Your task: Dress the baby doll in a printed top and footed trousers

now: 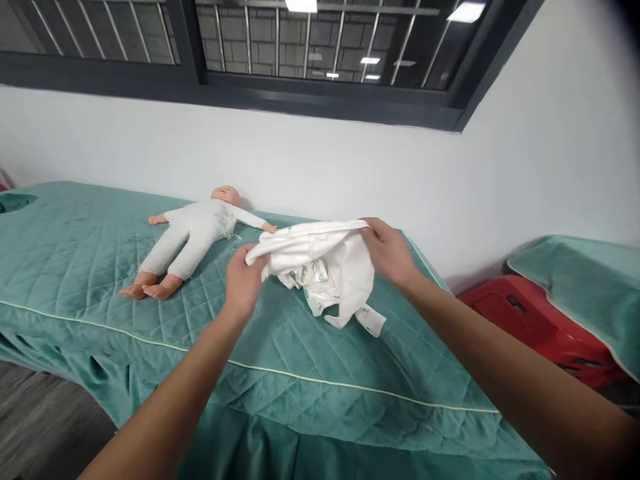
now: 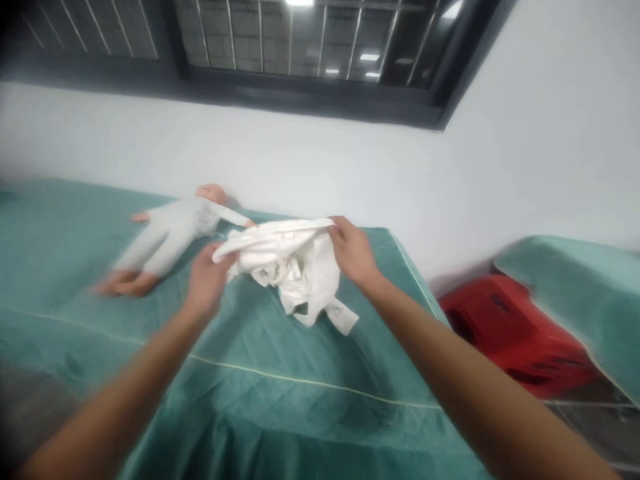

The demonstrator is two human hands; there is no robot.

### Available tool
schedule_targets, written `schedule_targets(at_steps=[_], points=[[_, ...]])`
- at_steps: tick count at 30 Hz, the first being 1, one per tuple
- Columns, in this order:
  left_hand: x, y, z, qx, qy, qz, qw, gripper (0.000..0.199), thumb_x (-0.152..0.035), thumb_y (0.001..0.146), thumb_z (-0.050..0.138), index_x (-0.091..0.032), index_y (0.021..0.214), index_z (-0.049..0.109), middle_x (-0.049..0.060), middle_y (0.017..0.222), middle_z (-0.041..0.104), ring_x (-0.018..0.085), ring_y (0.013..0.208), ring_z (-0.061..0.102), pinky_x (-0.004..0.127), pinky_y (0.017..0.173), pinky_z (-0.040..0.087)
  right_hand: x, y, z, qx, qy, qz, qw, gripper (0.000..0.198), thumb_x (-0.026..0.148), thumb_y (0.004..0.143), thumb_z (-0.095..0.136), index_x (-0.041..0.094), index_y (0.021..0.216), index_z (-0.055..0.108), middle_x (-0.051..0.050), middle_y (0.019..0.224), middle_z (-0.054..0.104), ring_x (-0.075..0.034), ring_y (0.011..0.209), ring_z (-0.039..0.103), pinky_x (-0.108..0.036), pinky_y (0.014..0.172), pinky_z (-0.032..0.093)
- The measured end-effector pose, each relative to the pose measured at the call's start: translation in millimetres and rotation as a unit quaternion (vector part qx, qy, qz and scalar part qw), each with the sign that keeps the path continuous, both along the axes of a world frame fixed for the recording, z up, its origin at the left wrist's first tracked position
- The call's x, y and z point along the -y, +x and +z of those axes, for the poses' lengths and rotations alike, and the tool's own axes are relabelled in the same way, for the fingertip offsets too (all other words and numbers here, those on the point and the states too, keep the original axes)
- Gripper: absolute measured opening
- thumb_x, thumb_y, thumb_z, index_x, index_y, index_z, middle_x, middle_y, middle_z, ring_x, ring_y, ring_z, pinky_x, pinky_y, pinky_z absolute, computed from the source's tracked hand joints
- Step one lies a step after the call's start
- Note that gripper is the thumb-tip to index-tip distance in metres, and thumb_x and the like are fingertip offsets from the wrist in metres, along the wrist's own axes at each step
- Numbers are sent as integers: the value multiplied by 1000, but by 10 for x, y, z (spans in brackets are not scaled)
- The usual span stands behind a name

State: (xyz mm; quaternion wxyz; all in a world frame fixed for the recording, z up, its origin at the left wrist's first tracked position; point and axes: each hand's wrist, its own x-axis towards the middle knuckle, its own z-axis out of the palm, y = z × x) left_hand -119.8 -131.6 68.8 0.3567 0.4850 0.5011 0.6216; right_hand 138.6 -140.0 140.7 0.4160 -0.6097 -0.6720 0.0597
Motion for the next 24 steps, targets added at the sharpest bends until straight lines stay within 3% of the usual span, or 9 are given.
schedule_targets(at_steps=[3, 7, 11, 14, 16, 18, 20, 22, 24], points=[[-143, -117, 317, -22, 90, 41, 995, 19, -31, 76, 65, -20, 92, 64, -1, 81, 62, 16, 75, 54, 26, 71, 45, 3, 99, 153, 21, 23, -31, 999, 31, 32, 93, 44, 21, 110, 67, -6, 102, 72, -24, 92, 64, -40, 85, 47], [-321, -186, 780, -11, 181, 71, 981, 22, -27, 75, 66, -19, 96, 61, 1, 91, 62, 17, 85, 57, 26, 79, 48, 16, 126, 515, 88, 87, -51, 991, 30, 33, 94, 43, 21, 110, 66, -7, 101, 71, -27, 95, 63, -42, 86, 46], [-431, -167, 1080, -1, 154, 62, 986, 16, -30, 77, 63, -20, 88, 59, 1, 81, 60, 16, 74, 56, 26, 68, 50, -15, 126, 917, 151, 156, -88, 972, 31, 28, 96, 40, 19, 115, 63, -9, 106, 68, -30, 102, 61, -47, 90, 45], [-411, -93, 1138, 7, 93, -23, 995, 10, -28, 77, 59, -19, 81, 60, 2, 72, 60, 17, 69, 58, 27, 64, 50, 79, -71, 947, 222, 188, -84, 953, 34, 20, 96, 38, 17, 121, 60, -12, 121, 63, -30, 112, 57, -47, 95, 45], [-358, -33, 1123, 41, 49, -81, 995, 11, -27, 76, 58, -18, 82, 62, 3, 73, 63, 19, 71, 61, 30, 65, 52, 251, -356, 715, 270, 164, 12, 949, 36, 20, 97, 35, 15, 124, 60, -12, 123, 63, -26, 109, 60, -41, 91, 49], [-292, 9, 1101, 86, 20, -123, 988, 18, -30, 76, 57, -19, 90, 62, 4, 78, 66, 20, 74, 64, 35, 67, 54, 462, -702, 301, 315, 107, 160, 929, 34, 23, 97, 38, 15, 119, 62, -8, 114, 68, -21, 99, 64, -34, 86, 53], [-226, 17, 1106, 121, 24, -148, 981, 24, -35, 79, 58, -22, 100, 61, 6, 89, 70, 22, 80, 67, 39, 72, 56, 619, -1016, -186, 358, 61, 265, 893, 30, 26, 92, 52, 16, 119, 63, -7, 118, 68, -22, 107, 63, -35, 93, 52], [-168, -15, 1163, 144, 53, -158, 975, 29, -40, 83, 57, -26, 107, 58, 7, 103, 70, 23, 90, 68, 42, 78, 56, 646, -1225, -615, 379, 35, 268, 885, 45, 26, 85, 65, 17, 129, 57, -10, 138, 57, -28, 130, 48, -44, 108, 40], [-127, -80, 1271, 157, 92, -162, 970, 33, -47, 86, 55, -28, 112, 56, 7, 115, 68, 24, 100, 66, 43, 84, 55, 536, -1312, -896, 373, -2, 210, 904, 63, 29, 84, 68, 17, 141, 45, -15, 153, 40, -32, 144, 28, -54, 115, 26]])
